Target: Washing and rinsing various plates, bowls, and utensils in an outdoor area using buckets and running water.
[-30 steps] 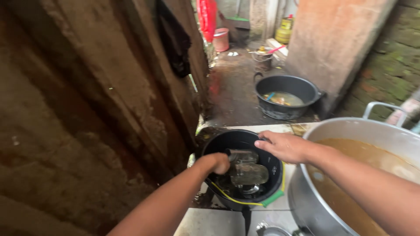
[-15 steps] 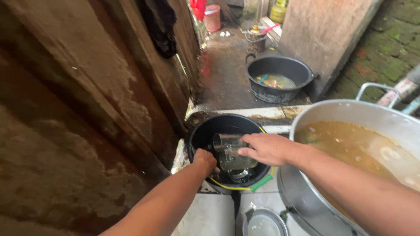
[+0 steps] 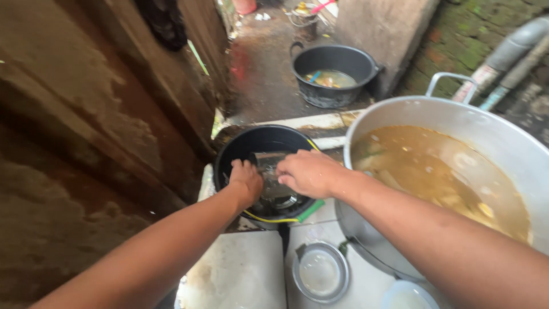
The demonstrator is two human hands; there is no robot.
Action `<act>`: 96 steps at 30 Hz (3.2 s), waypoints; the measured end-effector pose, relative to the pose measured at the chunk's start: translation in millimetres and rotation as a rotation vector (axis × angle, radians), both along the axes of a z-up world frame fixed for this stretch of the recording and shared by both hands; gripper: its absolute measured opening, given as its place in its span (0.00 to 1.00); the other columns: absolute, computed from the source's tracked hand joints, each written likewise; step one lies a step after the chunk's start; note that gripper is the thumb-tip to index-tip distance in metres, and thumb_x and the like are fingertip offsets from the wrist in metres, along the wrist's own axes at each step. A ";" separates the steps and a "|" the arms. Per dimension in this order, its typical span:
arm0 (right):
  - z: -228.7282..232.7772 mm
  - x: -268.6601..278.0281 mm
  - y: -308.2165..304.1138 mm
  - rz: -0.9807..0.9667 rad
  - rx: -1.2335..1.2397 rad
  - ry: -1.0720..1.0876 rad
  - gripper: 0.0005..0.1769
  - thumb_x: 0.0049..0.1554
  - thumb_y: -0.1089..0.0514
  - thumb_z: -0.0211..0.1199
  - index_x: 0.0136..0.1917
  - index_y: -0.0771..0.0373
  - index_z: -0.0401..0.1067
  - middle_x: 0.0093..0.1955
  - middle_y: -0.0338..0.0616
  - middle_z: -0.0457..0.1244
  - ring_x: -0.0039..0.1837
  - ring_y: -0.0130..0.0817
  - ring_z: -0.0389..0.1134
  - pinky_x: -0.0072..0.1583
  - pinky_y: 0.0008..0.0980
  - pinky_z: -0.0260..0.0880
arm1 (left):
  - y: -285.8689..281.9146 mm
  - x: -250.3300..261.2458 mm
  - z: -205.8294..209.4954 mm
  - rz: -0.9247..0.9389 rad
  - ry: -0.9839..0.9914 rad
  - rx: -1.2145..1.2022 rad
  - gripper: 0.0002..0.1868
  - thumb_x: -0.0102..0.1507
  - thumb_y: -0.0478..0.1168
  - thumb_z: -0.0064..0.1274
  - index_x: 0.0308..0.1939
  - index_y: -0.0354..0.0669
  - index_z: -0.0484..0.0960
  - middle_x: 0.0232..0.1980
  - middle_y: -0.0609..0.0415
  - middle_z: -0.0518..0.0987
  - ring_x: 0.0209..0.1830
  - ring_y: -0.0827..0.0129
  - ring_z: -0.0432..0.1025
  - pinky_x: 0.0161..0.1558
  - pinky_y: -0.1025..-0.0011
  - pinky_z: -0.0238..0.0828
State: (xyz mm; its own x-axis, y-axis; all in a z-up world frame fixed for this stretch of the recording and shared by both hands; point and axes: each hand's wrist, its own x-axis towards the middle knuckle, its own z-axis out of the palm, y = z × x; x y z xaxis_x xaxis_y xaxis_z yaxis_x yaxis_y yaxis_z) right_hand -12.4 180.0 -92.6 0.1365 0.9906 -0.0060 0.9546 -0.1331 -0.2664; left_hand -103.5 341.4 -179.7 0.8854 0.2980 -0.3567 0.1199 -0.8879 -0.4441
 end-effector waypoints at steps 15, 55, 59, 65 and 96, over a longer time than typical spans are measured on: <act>45.0 -18.1 -232.1 -0.243 0.224 -0.149 0.07 0.56 0.54 0.63 0.41 0.58 0.77 0.39 0.44 0.66 0.48 0.46 0.68 0.51 0.47 0.65 | -249.5 -23.3 -142.5 -0.235 0.251 -0.643 0.14 0.60 0.39 0.53 0.46 0.38 0.87 0.52 0.38 0.82 0.55 0.49 0.77 0.55 0.55 0.75; -374.2 -95.6 -364.5 -1.477 -0.160 0.326 0.16 0.56 0.59 0.58 0.57 0.64 0.68 0.59 0.59 0.65 0.64 0.58 0.66 0.65 0.51 0.66 | -285.5 -70.7 -210.9 -0.474 0.082 -0.806 0.16 0.65 0.38 0.39 0.45 0.30 0.79 0.55 0.35 0.76 0.54 0.46 0.70 0.57 0.53 0.68; -379.6 -85.7 -369.5 -1.460 -0.225 0.429 0.15 0.55 0.54 0.63 0.54 0.61 0.72 0.58 0.57 0.67 0.64 0.54 0.67 0.65 0.48 0.67 | -278.7 -81.3 -228.6 -0.262 0.060 -0.886 0.17 0.66 0.40 0.38 0.53 0.32 0.74 0.57 0.34 0.74 0.56 0.43 0.70 0.60 0.51 0.67; -383.4 -84.6 -357.8 -1.495 -0.171 0.520 0.15 0.54 0.54 0.64 0.53 0.60 0.70 0.55 0.57 0.68 0.62 0.54 0.68 0.63 0.49 0.68 | -275.8 -74.4 -246.7 0.469 0.173 -1.406 0.34 0.62 0.41 0.56 0.66 0.32 0.57 0.51 0.32 0.78 0.49 0.47 0.77 0.52 0.57 0.78; -233.6 -236.1 -616.2 -2.035 0.481 1.011 0.08 0.54 0.61 0.68 0.41 0.69 0.73 0.37 0.49 0.70 0.37 0.37 0.74 0.40 0.38 0.79 | -530.3 -29.9 -290.2 -0.842 0.085 -1.068 0.56 0.51 0.43 0.62 0.73 0.13 0.48 0.31 0.32 0.76 0.29 0.47 0.78 0.33 0.59 0.78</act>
State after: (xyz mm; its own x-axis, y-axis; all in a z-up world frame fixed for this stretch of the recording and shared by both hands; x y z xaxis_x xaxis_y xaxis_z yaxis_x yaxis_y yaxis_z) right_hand -248.6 -436.2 -326.2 0.7009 -0.4223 -0.5747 -0.6917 -0.2060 -0.6922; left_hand -133.5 -188.9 -469.9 0.6246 -0.7695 -0.1332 -0.6166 -0.5906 0.5206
